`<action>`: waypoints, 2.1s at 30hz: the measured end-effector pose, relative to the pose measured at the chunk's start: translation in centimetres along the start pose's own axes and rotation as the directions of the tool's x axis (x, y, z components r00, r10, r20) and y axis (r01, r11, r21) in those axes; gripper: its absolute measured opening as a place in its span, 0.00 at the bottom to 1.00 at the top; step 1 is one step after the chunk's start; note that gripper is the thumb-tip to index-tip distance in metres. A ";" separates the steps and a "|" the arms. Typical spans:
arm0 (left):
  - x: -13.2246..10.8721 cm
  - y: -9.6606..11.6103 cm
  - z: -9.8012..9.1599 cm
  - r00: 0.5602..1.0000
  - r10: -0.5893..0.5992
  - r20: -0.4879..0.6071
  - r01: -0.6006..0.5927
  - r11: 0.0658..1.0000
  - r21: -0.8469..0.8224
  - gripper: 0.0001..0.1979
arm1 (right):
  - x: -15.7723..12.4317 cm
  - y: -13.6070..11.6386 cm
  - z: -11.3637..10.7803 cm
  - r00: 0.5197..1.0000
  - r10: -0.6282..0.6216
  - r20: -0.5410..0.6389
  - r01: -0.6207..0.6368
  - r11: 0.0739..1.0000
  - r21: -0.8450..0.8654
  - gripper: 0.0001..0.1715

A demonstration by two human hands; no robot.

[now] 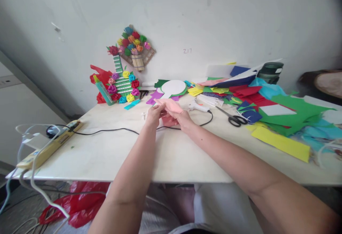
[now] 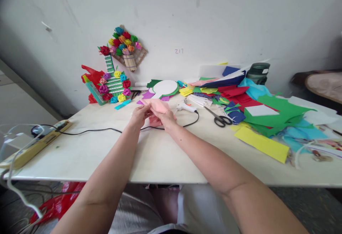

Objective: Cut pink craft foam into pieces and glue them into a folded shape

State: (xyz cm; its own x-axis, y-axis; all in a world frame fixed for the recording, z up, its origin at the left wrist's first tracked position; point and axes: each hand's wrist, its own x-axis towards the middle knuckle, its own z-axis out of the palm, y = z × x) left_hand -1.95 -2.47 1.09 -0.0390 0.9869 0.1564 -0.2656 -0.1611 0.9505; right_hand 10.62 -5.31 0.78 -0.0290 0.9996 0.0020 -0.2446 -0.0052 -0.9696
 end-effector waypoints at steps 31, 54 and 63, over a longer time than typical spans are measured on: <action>0.3 -0.2 0.0 0.997 -0.010 -0.076 0.001 0.992 -0.127 0.13 | -0.1 -0.1 0.1 1.000 0.009 -0.003 -0.008 0.990 0.141 0.12; -0.8 0.2 1.3 0.983 -0.047 0.176 0.054 0.998 -0.034 0.15 | 0.1 0.0 -0.1 0.994 0.006 0.106 -0.017 0.994 0.110 0.21; -0.2 0.1 1.0 1.000 -0.016 -0.008 0.016 0.995 -0.094 0.15 | 0.0 -0.6 -0.6 0.973 0.107 0.205 -0.052 0.965 -0.257 0.18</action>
State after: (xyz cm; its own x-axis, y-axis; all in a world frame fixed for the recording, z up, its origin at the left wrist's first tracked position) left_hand -1.00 -2.64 1.38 -0.0428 0.9894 0.1384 -0.3553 -0.1446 0.9235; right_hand 11.33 -5.24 1.19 -0.2529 0.9661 -0.0516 0.0148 -0.0495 -0.9987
